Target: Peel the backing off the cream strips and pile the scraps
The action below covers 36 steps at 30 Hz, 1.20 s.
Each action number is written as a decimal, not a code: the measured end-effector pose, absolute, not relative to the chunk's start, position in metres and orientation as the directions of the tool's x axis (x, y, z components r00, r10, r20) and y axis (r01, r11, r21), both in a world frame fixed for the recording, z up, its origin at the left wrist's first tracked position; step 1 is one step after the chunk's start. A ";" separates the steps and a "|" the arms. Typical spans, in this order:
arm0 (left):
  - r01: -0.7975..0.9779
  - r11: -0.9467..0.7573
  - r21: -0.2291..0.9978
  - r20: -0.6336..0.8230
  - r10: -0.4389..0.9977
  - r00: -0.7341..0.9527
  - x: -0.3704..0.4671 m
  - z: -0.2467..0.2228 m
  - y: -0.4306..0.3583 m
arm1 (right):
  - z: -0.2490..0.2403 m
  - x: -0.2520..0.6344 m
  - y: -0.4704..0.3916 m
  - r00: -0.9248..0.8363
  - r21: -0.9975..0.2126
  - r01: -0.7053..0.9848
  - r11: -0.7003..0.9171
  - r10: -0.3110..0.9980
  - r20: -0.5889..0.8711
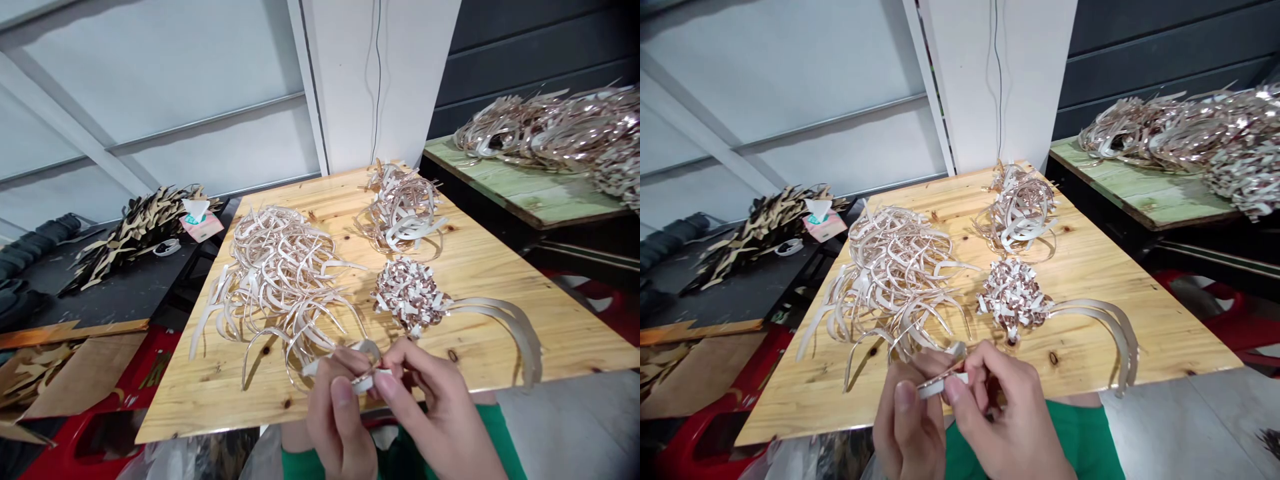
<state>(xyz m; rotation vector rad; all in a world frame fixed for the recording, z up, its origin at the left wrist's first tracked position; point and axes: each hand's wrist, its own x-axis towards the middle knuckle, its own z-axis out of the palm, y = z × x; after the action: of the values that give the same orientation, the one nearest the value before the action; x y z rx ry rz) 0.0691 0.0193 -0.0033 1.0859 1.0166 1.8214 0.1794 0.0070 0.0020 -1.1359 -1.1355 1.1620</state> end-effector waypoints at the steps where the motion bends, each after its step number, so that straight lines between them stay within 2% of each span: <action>1: -0.237 -0.364 0.901 0.284 0.907 -0.311 0.068 -0.004 0.019 | 0.002 0.179 0.007 0.018 -0.997 -0.008 0.071 0.997 0.070; 4: -0.328 -0.361 0.873 0.340 0.933 -0.121 0.060 -0.007 0.024 | 0.002 0.182 0.010 -0.084 -0.979 0.118 0.167 0.984 0.158; 7: -0.247 -0.369 0.896 0.384 0.923 0.012 0.053 -0.005 0.028 | 0.003 0.183 0.013 -0.083 -0.961 0.137 0.240 0.970 0.230; 10: -0.054 -0.226 0.973 0.230 0.971 0.067 0.056 0.001 0.025 | 0.003 0.182 0.013 -0.066 -0.962 0.087 0.261 0.965 0.255; 13: 0.004 -0.134 0.991 0.133 0.990 0.041 0.062 0.007 0.019 | 0.004 0.181 0.014 -0.045 -0.975 -0.006 0.222 0.974 0.222; 20: -0.261 -0.017 0.965 0.040 0.996 0.082 0.063 -0.004 0.024 | 0.000 0.177 0.017 0.052 -0.940 -0.315 0.133 0.991 0.122; 24: -0.432 0.005 0.902 0.083 0.979 0.185 0.065 -0.015 0.029 | -0.008 0.175 0.017 0.057 -0.853 -0.523 -0.003 0.998 -0.038; 27: -0.523 0.083 0.848 0.029 0.979 0.202 0.068 -0.017 0.032 | -0.011 0.175 0.019 0.070 -0.779 -0.625 -0.051 0.990 -0.121; 31: -0.660 0.146 0.737 0.007 0.974 0.224 0.074 -0.017 0.036 | -0.006 0.174 0.024 0.137 -0.702 -0.713 0.000 0.981 -0.138; 36: -0.791 0.242 0.563 -0.019 0.960 0.280 0.078 -0.011 0.038 | 0.005 0.171 0.028 0.185 -0.603 -0.792 0.097 0.979 -0.086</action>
<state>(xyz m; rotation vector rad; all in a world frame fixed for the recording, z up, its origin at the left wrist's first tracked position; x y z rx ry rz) 0.0783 0.0381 -0.0113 0.5001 0.3992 1.2406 0.1715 0.0279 0.0054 -0.6011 -0.3806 1.3584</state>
